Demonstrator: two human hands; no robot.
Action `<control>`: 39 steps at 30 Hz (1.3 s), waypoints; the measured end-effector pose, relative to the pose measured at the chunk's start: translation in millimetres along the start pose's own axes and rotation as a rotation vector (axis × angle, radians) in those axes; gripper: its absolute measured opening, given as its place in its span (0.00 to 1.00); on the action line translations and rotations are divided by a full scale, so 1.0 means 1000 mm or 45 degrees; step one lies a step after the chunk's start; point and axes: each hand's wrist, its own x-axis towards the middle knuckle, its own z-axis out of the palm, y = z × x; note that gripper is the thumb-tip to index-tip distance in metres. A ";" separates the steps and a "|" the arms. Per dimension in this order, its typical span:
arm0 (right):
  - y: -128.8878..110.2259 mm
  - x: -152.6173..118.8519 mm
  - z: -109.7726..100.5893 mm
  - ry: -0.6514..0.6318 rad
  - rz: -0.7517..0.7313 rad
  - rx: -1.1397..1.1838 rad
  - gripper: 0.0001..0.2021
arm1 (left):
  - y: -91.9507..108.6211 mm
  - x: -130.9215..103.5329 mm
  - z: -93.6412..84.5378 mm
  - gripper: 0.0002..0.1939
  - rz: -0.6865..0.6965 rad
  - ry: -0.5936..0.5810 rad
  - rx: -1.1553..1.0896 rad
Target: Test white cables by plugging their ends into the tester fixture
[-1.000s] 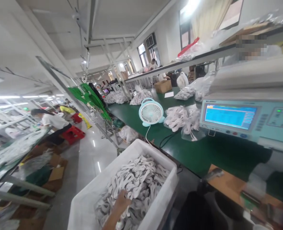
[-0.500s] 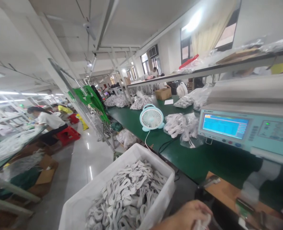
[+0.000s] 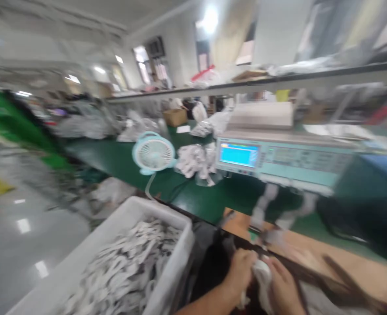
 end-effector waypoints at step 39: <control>0.032 -0.064 -0.035 -0.905 -0.820 -1.130 0.05 | -0.015 -0.061 -0.043 0.06 -0.176 -0.372 0.814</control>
